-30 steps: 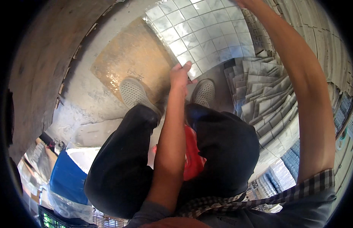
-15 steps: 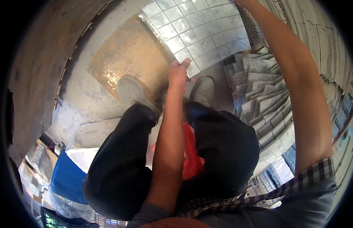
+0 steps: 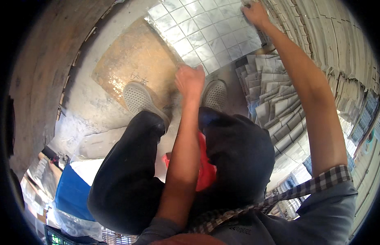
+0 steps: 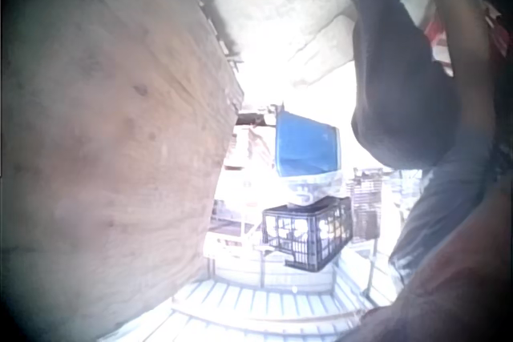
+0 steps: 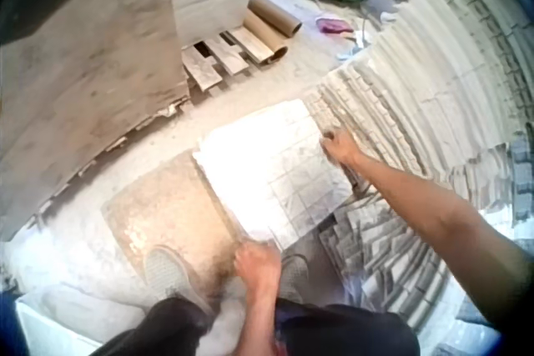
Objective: The person sits on a red stool on the floor and repeatedly takes stacks of white square tiles from a nearby pile. They place the tiles into clear plastic bags, fold the bags closed, and then stack the packaged tiles onto a growing pile on the floor.
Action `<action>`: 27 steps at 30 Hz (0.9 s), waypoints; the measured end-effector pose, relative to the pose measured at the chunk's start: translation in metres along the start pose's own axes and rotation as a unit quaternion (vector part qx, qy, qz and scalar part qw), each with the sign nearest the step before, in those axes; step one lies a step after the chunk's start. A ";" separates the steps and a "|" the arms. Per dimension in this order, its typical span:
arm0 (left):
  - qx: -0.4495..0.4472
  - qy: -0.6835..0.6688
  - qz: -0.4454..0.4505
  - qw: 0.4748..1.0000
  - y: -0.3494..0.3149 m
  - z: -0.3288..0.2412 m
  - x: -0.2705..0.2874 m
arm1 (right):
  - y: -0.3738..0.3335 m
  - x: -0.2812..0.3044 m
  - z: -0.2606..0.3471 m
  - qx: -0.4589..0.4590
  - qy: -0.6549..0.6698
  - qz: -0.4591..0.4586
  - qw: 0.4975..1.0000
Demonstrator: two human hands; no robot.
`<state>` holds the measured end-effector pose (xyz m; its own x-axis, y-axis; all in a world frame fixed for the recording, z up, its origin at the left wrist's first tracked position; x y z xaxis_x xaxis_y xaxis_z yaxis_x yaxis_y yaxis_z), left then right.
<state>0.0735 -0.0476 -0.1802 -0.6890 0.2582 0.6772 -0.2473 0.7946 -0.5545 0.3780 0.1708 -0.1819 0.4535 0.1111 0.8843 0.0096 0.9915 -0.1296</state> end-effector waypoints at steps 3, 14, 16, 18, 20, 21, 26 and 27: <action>0.002 -0.054 -0.036 0.998 0.001 0.005 -0.012 | -0.014 -0.018 -0.010 -0.037 0.082 0.013 0.996; 0.018 -0.118 -0.023 0.993 0.006 0.003 -0.018 | -0.012 -0.036 -0.026 -0.056 0.117 -0.016 0.991; 0.022 -0.125 -0.002 0.992 0.007 0.001 -0.014 | -0.020 -0.039 -0.016 -0.068 0.100 -0.032 0.992; 0.014 -0.124 0.018 0.992 0.005 -0.002 -0.012 | -0.023 -0.040 -0.010 -0.084 0.087 -0.037 0.992; 0.003 -0.109 0.035 0.993 0.008 -0.006 -0.011 | -0.020 -0.040 -0.006 -0.087 0.082 -0.034 0.992; -0.002 -0.102 0.045 0.994 0.008 -0.007 -0.012 | -0.016 -0.038 -0.009 -0.083 0.083 -0.029 0.993; 0.004 -0.093 0.059 0.994 0.008 -0.007 -0.018 | -0.016 -0.043 -0.009 -0.055 0.100 -0.042 0.993; 0.013 -0.096 0.056 0.994 0.006 -0.007 -0.017 | -0.021 -0.044 -0.006 -0.058 0.096 -0.049 0.992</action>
<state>0.0883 -0.0437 -0.1918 -0.8294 0.2322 0.5081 -0.1787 0.7514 -0.6352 0.3630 0.1447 -0.2204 0.6067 -0.0117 0.7948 0.1593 0.9814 -0.1072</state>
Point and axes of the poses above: each hand's wrist, its own y-axis towards the middle knuckle, its own x-axis out of the back of the hand, z = x × y, the point moved 4 cm from there along y, towards the middle knuckle, and after that the axes turned 12 degrees about y, right-handed, at the moved point
